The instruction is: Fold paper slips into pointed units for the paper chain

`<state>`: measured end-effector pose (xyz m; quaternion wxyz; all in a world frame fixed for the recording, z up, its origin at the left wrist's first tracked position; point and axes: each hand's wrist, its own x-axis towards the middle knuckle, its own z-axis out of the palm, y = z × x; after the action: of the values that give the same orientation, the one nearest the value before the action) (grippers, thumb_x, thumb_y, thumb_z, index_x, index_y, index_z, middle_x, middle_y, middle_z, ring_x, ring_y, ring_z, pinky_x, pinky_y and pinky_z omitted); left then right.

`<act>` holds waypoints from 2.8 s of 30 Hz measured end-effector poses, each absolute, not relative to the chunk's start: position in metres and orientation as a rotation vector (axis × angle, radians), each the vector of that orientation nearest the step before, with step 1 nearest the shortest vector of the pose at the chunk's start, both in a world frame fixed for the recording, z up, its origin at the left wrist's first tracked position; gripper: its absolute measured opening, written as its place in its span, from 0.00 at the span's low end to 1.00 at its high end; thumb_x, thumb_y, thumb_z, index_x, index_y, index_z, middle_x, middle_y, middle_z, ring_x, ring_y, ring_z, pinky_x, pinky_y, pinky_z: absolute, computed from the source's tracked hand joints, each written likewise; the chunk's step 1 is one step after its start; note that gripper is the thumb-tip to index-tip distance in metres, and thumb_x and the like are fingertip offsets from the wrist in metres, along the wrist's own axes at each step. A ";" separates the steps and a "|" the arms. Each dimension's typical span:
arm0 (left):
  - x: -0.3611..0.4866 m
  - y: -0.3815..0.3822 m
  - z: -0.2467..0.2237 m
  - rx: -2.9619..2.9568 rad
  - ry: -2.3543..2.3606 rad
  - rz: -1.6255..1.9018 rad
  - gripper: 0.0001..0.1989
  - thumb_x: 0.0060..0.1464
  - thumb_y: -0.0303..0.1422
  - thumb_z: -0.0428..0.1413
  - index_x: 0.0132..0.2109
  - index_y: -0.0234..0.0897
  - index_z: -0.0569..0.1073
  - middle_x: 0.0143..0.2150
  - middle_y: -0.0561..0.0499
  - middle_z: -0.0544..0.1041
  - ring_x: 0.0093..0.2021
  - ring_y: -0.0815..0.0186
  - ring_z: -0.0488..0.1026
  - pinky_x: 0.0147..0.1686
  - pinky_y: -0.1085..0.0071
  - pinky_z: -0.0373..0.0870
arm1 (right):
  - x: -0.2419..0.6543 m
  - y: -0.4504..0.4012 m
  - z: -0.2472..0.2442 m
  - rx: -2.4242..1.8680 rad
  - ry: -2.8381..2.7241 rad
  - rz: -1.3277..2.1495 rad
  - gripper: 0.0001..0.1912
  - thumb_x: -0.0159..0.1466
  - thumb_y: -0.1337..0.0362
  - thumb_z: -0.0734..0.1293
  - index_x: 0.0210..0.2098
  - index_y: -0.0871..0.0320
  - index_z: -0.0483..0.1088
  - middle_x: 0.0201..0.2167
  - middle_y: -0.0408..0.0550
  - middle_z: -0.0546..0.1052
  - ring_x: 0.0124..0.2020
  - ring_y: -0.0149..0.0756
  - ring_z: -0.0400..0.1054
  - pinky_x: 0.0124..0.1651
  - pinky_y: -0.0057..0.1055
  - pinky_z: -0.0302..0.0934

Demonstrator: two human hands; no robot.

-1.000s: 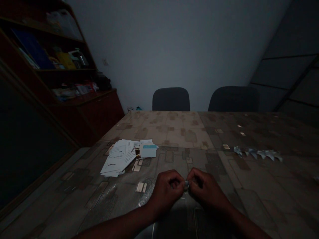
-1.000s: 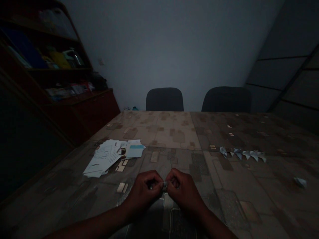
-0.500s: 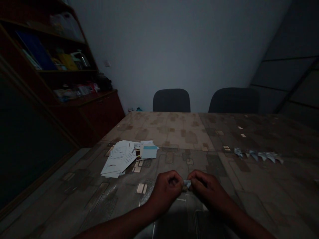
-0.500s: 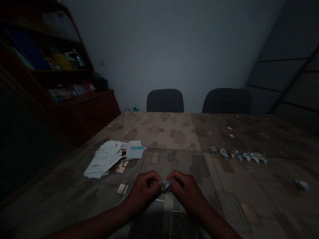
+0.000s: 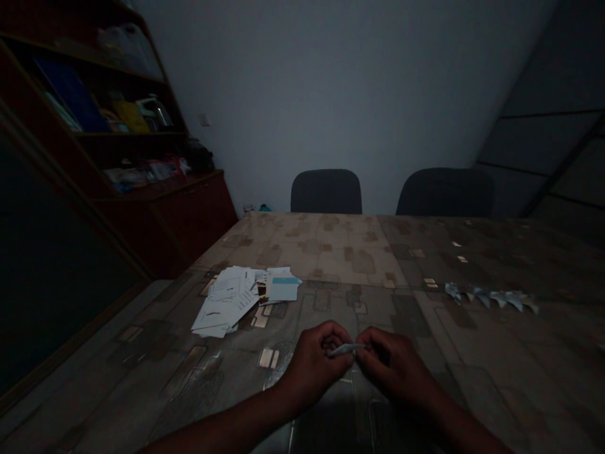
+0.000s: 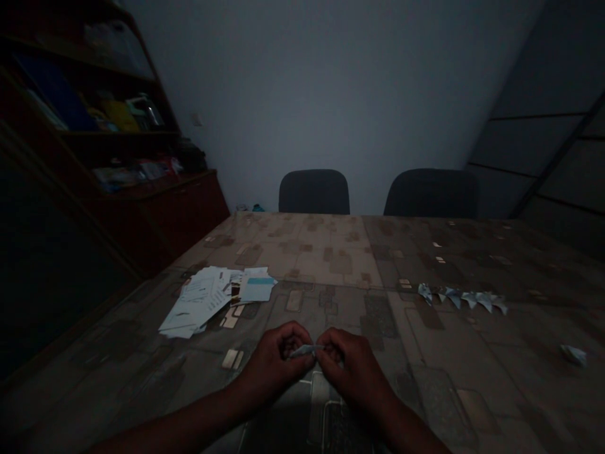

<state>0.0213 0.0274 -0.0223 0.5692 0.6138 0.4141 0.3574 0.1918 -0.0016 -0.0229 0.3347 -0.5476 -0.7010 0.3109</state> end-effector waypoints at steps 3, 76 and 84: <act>0.020 0.029 -0.023 1.414 0.941 0.822 0.08 0.42 0.29 0.62 0.30 0.33 0.70 0.24 0.56 0.68 0.26 0.71 0.64 0.26 0.77 0.57 | 0.192 -0.001 -0.021 -1.425 -1.889 0.765 0.10 0.60 0.63 0.61 0.26 0.60 0.70 0.21 0.41 0.70 0.24 0.31 0.63 0.27 0.25 0.53; 0.018 0.041 -0.034 1.087 0.817 0.977 0.17 0.48 0.38 0.62 0.40 0.27 0.78 0.23 0.49 0.77 0.24 0.68 0.71 0.27 0.74 0.65 | 0.184 -0.007 -0.031 -1.157 -1.837 0.247 0.01 0.64 0.67 0.65 0.34 0.56 0.68 0.30 0.44 0.71 0.30 0.33 0.68 0.32 0.27 0.62; 0.016 0.036 -0.029 1.191 0.844 0.986 0.12 0.51 0.34 0.59 0.40 0.30 0.78 0.25 0.50 0.76 0.27 0.68 0.72 0.31 0.72 0.68 | 0.188 -0.008 -0.036 -1.401 -1.699 0.416 0.04 0.62 0.61 0.65 0.33 0.55 0.70 0.25 0.41 0.73 0.26 0.34 0.69 0.30 0.27 0.62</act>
<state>0.0158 0.0363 -0.0288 0.6366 0.5215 0.3693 0.4318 0.1879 -0.0082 -0.0355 0.4351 -0.5630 -0.6825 0.1670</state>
